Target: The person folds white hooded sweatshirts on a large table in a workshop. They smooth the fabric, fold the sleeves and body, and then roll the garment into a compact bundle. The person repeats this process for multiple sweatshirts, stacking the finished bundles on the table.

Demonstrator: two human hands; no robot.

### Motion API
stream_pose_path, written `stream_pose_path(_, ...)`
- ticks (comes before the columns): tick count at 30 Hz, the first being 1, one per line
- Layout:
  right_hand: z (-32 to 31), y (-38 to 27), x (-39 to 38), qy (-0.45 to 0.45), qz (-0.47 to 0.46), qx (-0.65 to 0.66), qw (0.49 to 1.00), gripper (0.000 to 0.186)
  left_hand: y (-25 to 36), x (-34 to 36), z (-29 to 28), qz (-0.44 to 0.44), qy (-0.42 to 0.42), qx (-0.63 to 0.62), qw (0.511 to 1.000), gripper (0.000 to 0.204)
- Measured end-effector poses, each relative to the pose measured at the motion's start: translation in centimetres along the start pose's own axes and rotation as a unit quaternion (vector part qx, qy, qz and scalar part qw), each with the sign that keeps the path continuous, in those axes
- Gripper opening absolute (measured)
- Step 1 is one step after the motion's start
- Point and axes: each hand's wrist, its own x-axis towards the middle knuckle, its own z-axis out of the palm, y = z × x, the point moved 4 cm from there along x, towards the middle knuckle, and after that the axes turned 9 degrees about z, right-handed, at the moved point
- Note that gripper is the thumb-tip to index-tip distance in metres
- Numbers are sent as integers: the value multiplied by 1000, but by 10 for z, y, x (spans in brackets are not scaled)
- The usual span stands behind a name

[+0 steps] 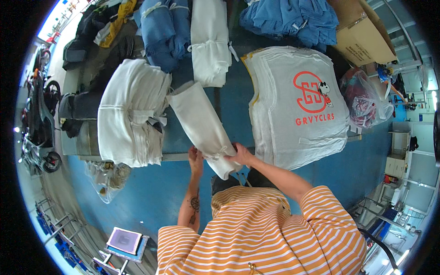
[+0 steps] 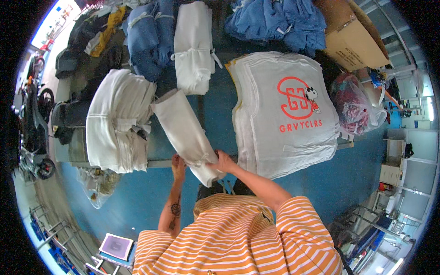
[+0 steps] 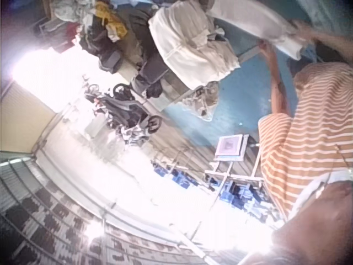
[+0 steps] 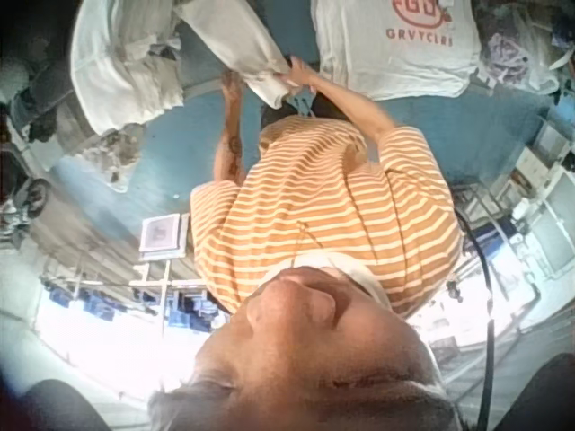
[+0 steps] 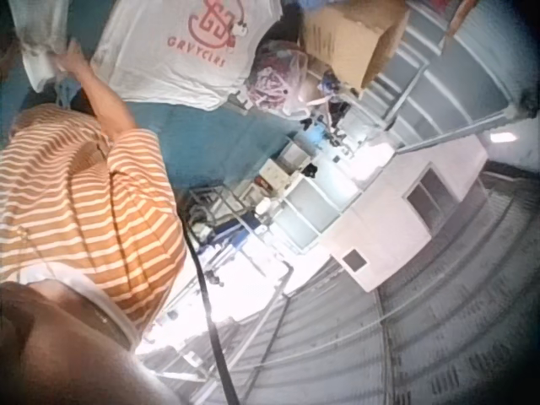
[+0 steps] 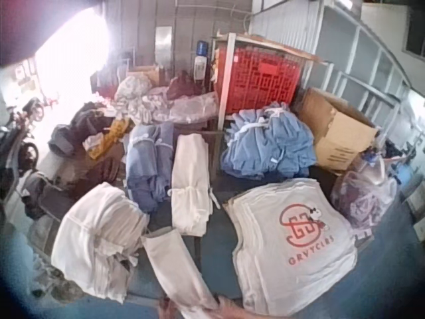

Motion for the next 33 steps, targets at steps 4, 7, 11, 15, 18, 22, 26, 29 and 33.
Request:
stream_pose_path(4, 5, 1, -30, -98, 122, 138, 978, 87, 58, 13, 17, -234, -112, -316, 913, 64)
stream_pose_path(7, -9, -49, -80, -100, 27, 182, 978, 86, 108, 15, 1, -265, -151, -458, 835, 64)
stream_pose_path(11, -42, -136, -155, -84, -42, 166, 982, 84, 189, 15, -4, -224, -149, -583, 767, 52)
stream_pose_path(15, -88, -193, -222, -77, -176, 252, 948, 85, 270, 59, -15, -124, -132, -442, 879, 49)
stream_pose_path(18, -102, -187, -268, -172, -201, 367, 892, 86, 354, 109, -24, -47, -147, -400, 904, 56)
stream_pose_path(22, -120, -136, -315, -142, -145, 403, 892, 83, 428, 257, -16, 80, -258, -467, 842, 42)
stream_pose_path(26, -122, -42, -347, 14, -80, 504, 860, 80, 476, 361, 53, 259, -189, -278, 905, 62)
stream_pose_path(29, -124, 8, -370, 73, -95, 547, 829, 78, 426, 475, -38, 165, -188, -214, 944, 67)
stream_pose_path(33, -123, 98, -402, 265, -44, 606, 749, 73, 362, 425, 81, 136, -77, -244, 957, 61)
